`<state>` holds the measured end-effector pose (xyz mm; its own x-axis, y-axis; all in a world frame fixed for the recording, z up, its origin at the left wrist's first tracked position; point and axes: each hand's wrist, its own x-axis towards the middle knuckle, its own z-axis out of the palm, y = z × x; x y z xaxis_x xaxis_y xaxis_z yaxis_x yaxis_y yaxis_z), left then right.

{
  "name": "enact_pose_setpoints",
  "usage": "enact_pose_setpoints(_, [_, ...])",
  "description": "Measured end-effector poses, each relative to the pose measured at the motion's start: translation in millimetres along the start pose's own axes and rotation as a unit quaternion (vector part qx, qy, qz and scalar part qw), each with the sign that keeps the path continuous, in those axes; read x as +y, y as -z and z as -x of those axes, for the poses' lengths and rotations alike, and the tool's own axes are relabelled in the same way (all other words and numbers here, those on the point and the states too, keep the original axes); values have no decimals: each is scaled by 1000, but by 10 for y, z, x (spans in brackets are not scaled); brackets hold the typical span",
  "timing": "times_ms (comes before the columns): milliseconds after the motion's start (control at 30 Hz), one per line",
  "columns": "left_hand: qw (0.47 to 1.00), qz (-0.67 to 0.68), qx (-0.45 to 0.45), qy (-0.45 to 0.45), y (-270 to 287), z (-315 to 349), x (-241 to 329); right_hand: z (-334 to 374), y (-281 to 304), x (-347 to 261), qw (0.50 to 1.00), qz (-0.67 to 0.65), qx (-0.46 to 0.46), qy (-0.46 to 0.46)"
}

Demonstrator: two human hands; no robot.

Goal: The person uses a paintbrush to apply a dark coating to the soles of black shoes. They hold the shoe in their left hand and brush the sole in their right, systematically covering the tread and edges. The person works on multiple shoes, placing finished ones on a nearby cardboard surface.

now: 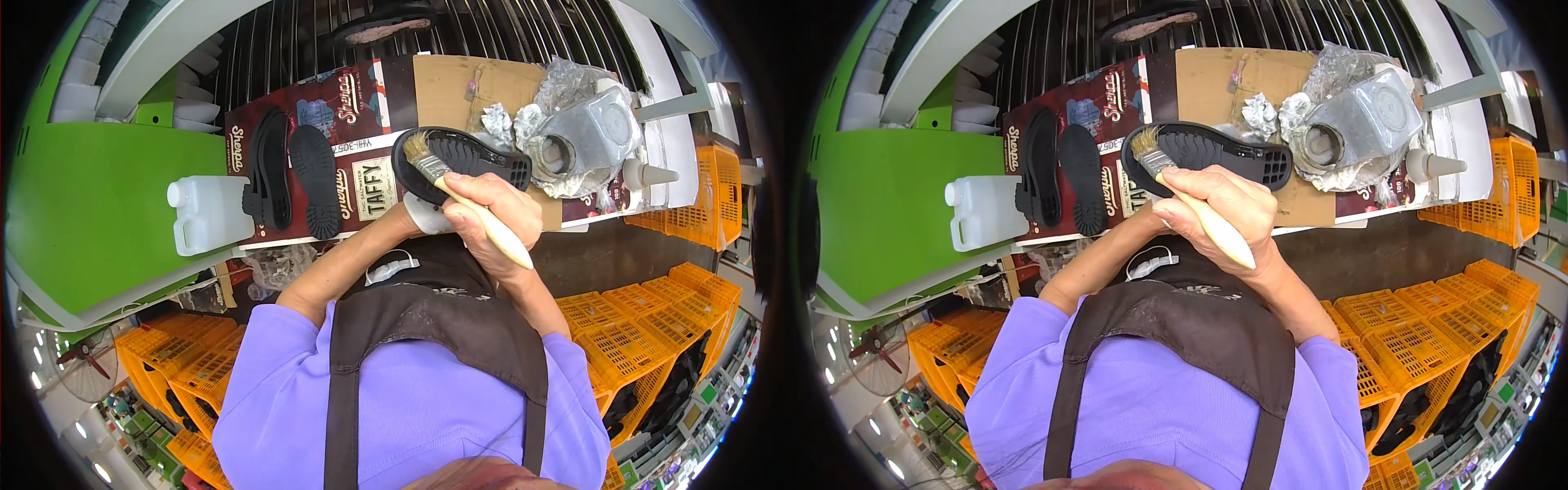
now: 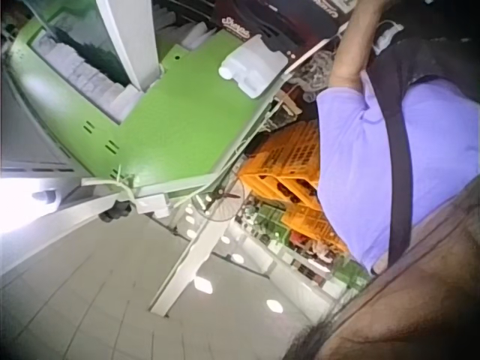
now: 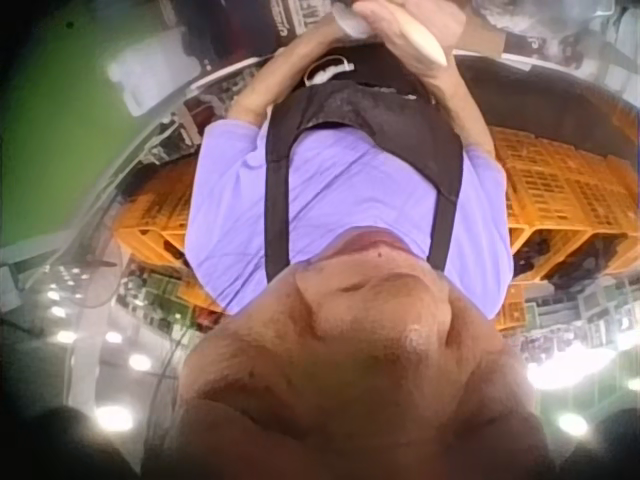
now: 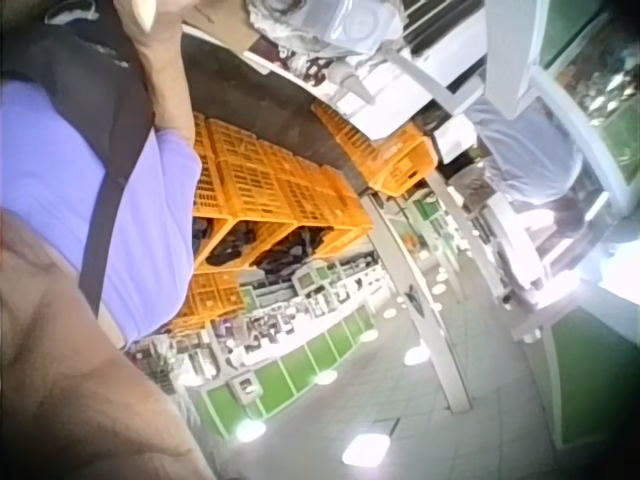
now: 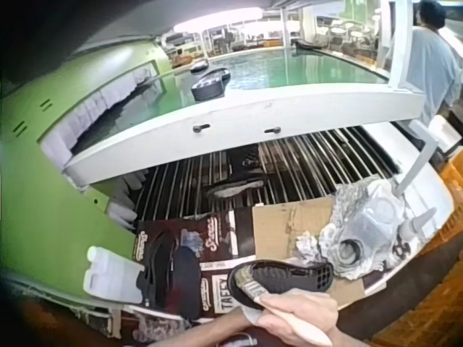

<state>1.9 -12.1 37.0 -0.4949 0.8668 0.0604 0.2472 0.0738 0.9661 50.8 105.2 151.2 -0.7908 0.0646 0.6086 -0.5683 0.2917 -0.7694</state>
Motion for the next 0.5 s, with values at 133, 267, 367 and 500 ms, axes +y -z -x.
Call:
enact_pose_setpoints(133, [997,65,32,6,111,39,362,-54,60,-2,1000,-8,-23,6])
enact_pose_setpoints(267, [999,-7,14,-45,56,3,315,-122,139,-25,998,12,-53,16])
enact_pose_setpoints(367, [998,48,24,-43,89,25,407,-145,184,15,997,10,-75,19])
enact_pose_setpoints(500, [993,-7,-114,-9,227,75,461,-208,259,63,993,29,-106,31])
